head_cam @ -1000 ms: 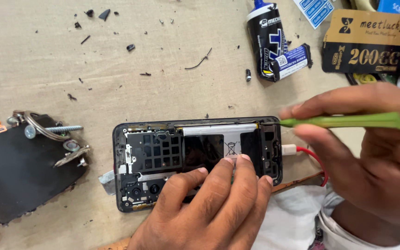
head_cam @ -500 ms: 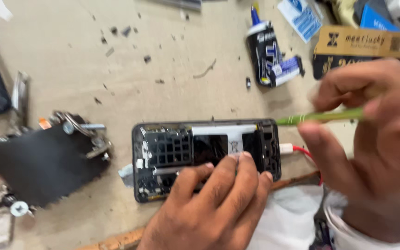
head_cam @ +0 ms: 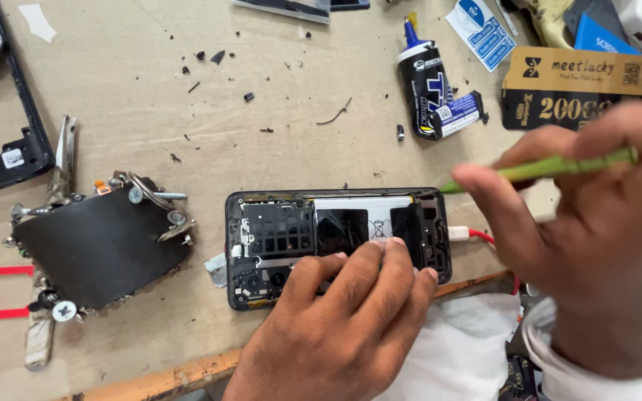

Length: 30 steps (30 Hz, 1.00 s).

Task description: The person works on a disassembled smartphone at a cluttered repair bench. They connect a power cable, inspect the internal components, and use a screwdriver to remove screws from the motherboard area. The person also handles a separate phone back cover and a small black component with screws.

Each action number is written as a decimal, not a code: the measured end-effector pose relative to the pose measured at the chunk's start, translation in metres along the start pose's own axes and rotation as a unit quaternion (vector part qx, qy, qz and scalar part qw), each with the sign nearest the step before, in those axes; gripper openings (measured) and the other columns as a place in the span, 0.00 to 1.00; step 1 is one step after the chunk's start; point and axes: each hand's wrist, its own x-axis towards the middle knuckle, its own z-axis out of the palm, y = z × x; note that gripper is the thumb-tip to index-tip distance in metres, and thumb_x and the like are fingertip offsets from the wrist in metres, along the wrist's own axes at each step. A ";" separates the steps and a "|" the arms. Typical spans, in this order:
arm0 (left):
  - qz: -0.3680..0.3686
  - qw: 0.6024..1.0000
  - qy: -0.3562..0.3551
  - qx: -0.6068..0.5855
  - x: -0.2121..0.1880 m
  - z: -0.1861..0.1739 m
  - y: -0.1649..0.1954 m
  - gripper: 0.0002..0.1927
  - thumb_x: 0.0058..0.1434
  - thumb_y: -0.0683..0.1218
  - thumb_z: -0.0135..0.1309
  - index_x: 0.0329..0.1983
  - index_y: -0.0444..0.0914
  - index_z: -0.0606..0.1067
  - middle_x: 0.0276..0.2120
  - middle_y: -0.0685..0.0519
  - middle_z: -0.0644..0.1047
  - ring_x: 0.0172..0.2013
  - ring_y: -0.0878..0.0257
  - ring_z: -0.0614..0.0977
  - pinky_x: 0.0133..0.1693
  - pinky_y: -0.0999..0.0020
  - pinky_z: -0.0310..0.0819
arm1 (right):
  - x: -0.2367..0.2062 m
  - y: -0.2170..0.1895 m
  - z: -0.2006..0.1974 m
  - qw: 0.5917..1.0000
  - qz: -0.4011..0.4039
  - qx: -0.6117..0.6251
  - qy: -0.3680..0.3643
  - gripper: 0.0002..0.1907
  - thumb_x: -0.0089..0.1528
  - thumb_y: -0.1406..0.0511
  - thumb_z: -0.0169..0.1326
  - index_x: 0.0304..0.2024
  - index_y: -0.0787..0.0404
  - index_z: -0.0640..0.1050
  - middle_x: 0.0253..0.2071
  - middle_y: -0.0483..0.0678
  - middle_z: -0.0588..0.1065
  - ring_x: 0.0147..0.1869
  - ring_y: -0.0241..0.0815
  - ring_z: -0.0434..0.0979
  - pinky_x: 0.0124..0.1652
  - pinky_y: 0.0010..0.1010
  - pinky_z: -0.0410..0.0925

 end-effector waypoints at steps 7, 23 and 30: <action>-0.002 1.000 -0.006 -0.005 -0.001 -0.002 0.000 0.13 0.69 0.47 0.55 0.53 0.40 0.80 0.51 0.50 0.79 0.52 0.61 0.81 0.45 0.66 0.69 | 0.051 -0.036 -0.015 0.984 -0.064 0.129 -0.102 0.21 0.62 0.79 0.54 0.45 0.68 0.54 0.40 0.61 0.71 0.40 0.46 0.83 0.36 0.24 0.76; 0.005 1.000 0.009 -0.005 -0.002 0.001 -0.001 0.11 0.72 0.47 0.55 0.53 0.38 0.80 0.51 0.48 0.78 0.51 0.61 0.80 0.43 0.65 0.67 | 0.045 -0.030 -0.013 0.988 -0.057 0.108 -0.099 0.28 0.55 0.81 0.57 0.46 0.66 0.53 0.40 0.62 0.70 0.38 0.51 0.81 0.38 0.32 0.74; 0.002 1.000 -0.001 -0.014 -0.002 -0.001 0.000 0.13 0.70 0.47 0.54 0.54 0.38 0.80 0.52 0.48 0.78 0.52 0.59 0.80 0.44 0.64 0.67 | 0.053 -0.038 0.000 0.991 0.026 0.128 -0.018 0.33 0.59 0.76 0.62 0.53 0.66 0.52 0.44 0.62 0.72 0.39 0.49 0.85 0.38 0.30 0.72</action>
